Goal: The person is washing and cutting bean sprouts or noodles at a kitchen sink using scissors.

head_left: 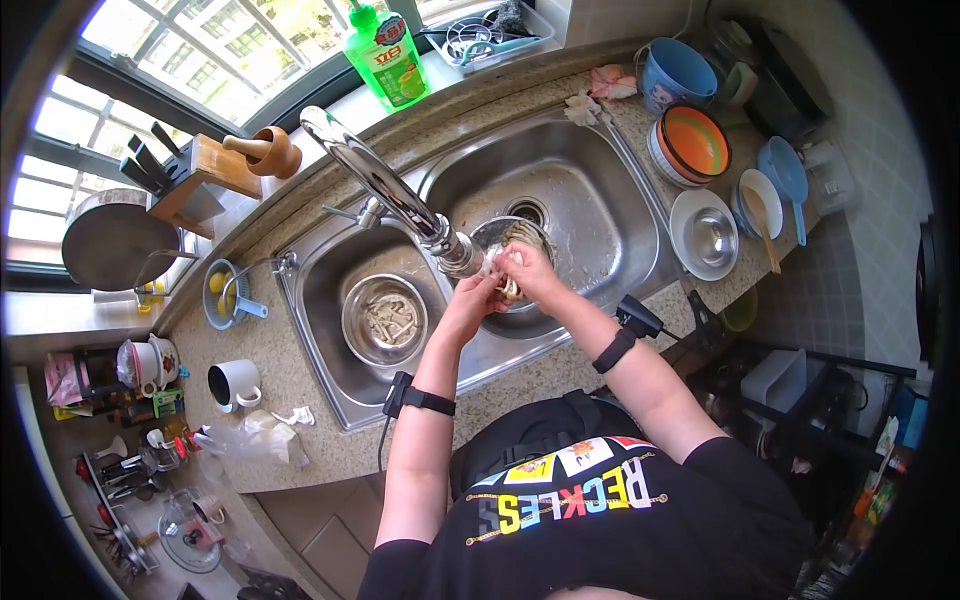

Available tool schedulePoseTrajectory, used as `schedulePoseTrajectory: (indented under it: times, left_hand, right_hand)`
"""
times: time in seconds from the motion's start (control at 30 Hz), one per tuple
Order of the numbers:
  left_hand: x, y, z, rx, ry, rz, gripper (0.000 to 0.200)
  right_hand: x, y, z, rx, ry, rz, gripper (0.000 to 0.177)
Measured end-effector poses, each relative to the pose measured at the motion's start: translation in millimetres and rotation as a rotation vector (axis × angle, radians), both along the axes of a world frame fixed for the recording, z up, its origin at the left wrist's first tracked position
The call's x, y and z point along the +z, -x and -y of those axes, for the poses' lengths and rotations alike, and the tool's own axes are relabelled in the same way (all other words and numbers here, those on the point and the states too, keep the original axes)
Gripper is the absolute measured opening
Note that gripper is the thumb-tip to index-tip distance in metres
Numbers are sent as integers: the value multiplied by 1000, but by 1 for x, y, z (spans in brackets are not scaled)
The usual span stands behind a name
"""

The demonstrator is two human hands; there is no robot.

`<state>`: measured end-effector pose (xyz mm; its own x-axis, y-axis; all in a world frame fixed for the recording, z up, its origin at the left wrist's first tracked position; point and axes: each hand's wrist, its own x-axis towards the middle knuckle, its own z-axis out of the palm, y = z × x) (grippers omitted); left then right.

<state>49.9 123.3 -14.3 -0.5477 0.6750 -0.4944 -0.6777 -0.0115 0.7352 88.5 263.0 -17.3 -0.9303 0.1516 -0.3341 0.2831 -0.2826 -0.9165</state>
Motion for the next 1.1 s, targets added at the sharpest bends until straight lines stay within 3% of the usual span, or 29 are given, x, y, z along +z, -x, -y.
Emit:
schedulePoseTrajectory:
  times: [0.17, 0.27, 0.43, 0.47, 0.53, 0.63, 0.83, 0.97, 1.1]
  left_hand:
    - [2, 6, 2, -106, 69, -89, 22]
    - [11, 6, 3, -233, 136, -79, 25]
    - [5, 0, 2, -16, 12, 12, 35]
    - [9, -1, 2, -16, 11, 13, 35]
    - [16, -4, 3, 31, 18, 48, 34]
    - [16, 0, 10, -11, -37, 130, 32]
    - [24, -3, 11, -26, -8, 49, 31]
    - [19, 0, 12, -117, 63, -67, 31]
    - [14, 5, 11, 22, -97, 67, 30]
  right_hand:
    - [7, -3, 0, -41, -48, -113, 14]
    - [5, -4, -6, 141, 44, -155, 15]
    - [-4, 0, -3, 56, -260, -124, 17]
    - [-1, 0, -4, 57, -260, -123, 17]
    - [4, 1, -5, 117, 66, 16, 17]
    - [1, 5, -11, 195, 164, 147, 16]
    - [1, 12, -3, 180, -133, 113, 16]
    - [11, 12, 1, 205, -198, 98, 16]
    - [10, 18, 0, 171, -157, 0, 17]
